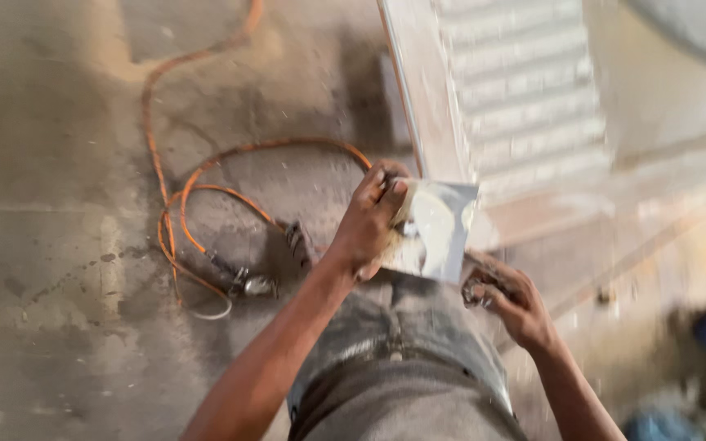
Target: The person applies a white substance to the edges and decorative details of a wooden panel using a small square piece of material and their fingers.
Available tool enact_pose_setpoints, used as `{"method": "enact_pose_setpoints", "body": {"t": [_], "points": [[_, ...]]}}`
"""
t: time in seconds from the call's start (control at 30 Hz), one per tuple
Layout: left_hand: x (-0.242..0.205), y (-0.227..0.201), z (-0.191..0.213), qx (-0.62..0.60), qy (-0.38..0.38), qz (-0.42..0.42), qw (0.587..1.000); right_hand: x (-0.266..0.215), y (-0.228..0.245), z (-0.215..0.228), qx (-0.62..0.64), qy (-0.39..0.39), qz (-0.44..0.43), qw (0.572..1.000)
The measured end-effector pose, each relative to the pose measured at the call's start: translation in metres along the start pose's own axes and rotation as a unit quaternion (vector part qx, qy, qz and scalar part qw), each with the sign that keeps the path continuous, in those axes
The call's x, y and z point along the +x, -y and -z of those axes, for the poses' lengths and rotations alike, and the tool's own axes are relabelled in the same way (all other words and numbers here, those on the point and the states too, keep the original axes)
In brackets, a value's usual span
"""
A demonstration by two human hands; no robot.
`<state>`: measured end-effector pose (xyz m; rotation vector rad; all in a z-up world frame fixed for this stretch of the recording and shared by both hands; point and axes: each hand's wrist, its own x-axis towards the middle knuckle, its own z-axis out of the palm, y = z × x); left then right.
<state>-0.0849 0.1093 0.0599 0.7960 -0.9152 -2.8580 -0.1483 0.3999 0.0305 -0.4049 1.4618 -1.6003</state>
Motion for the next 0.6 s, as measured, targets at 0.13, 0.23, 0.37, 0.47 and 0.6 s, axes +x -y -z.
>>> {"method": "enact_pose_setpoints", "body": {"t": [0.13,0.23,0.37,0.47,0.6], "points": [[0.002,0.013,-0.027,0.202,-0.019,-0.204,0.958,0.032,0.038,0.053,-0.110,0.046,0.102,0.988],[0.005,0.047,-0.054,0.256,-0.042,-0.225,0.939,0.057,0.064,0.093,-0.206,0.134,0.154,0.957],[0.004,0.098,-0.089,0.256,-0.117,-0.285,0.916,0.061,0.077,0.121,-0.270,0.180,0.068,0.943],[-0.007,0.145,-0.107,0.188,-0.192,-0.312,0.911,0.048,0.080,0.132,-0.294,0.224,0.025,0.929],[-0.020,0.188,-0.111,0.104,-0.273,-0.387,0.874,0.025,0.071,0.135,-0.271,0.302,-0.011,0.914]]}}
